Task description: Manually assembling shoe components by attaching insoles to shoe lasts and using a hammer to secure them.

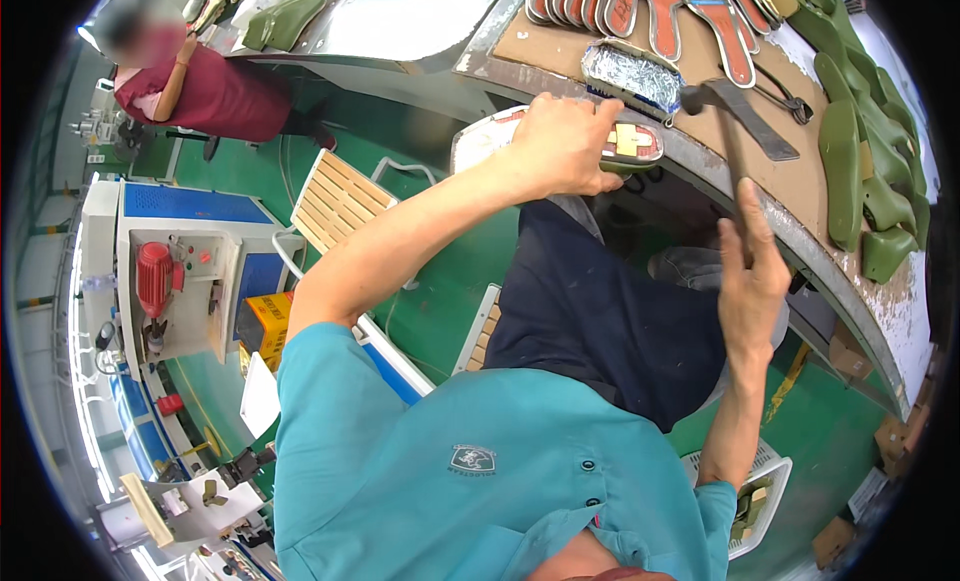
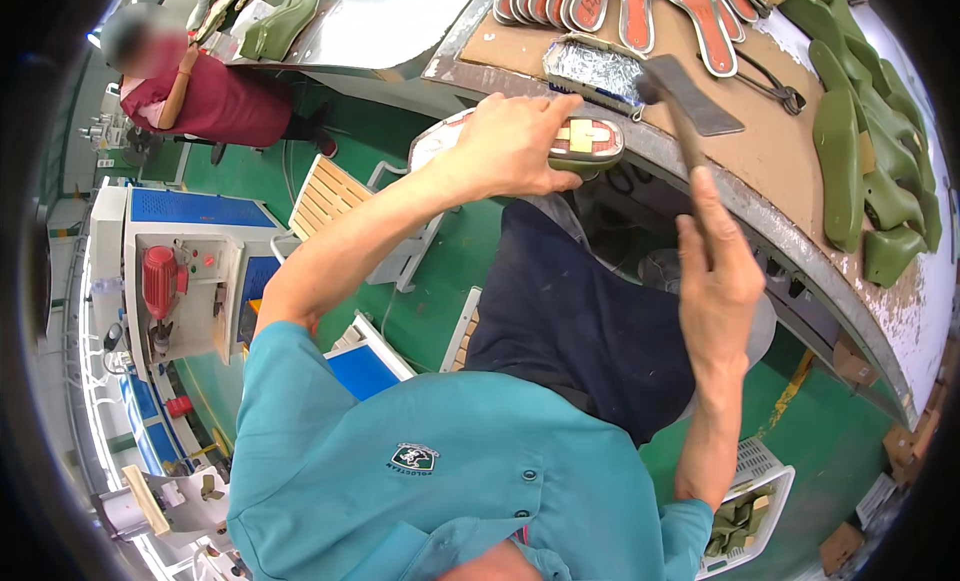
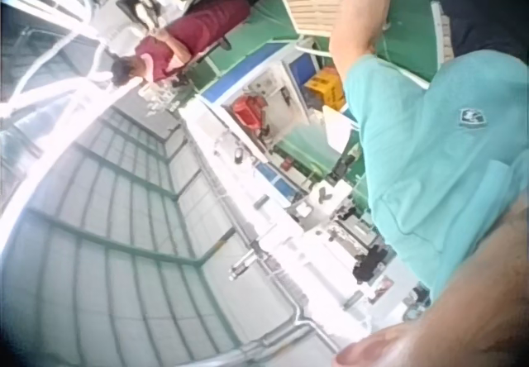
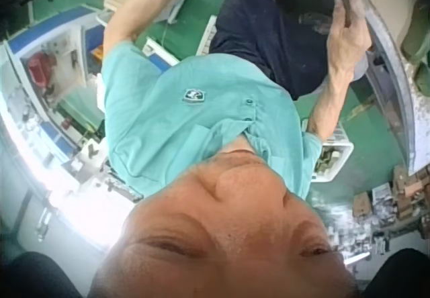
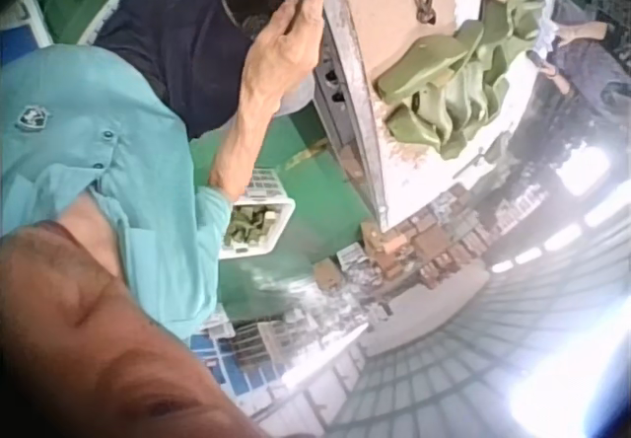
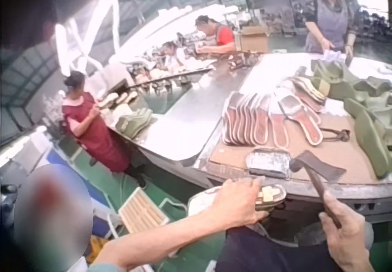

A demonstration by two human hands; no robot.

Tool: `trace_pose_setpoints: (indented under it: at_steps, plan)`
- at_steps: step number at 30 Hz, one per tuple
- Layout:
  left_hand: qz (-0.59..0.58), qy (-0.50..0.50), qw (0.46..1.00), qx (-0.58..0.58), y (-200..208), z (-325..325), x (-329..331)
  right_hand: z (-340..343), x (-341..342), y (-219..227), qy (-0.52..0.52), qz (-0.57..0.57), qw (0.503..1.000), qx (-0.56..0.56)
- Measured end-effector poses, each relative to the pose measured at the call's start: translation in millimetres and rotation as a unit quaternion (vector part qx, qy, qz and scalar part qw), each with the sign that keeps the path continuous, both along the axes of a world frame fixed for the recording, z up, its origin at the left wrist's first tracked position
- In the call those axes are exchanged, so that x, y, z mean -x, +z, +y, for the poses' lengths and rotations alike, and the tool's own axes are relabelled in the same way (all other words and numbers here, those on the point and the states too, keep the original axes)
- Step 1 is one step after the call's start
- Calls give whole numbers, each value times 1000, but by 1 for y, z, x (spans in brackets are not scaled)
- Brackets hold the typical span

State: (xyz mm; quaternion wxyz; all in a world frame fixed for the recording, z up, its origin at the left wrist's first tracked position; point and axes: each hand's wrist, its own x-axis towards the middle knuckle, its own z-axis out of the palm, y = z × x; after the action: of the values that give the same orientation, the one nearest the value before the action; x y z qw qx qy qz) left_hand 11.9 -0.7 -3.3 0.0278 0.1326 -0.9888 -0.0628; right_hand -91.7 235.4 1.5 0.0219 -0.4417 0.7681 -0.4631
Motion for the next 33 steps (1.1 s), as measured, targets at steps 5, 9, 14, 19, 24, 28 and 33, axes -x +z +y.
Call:
trace_pose_setpoints:
  at_steps: [5,9,14,19,24,28,33]
  plan:
    - [-49,-55,997,-8,5,-10,4,13,42,19,-131,101,953,-252]
    - [113,90,984,-105,50,-31,-10,41,92,-27,-197,210,896,-338]
    - [530,193,780,-272,97,-109,-23,37,101,-41,-214,200,900,-324]
    - [669,232,691,-144,29,-229,-38,41,105,-49,-229,198,901,-310]
    - [394,432,780,-221,-49,-270,-76,32,101,-48,-222,200,902,-312]
    - [354,363,791,-343,-42,-282,-69,29,103,-53,-217,230,905,-285]
    - [350,432,767,-319,-40,-287,-62,25,103,-54,-217,228,900,-301]
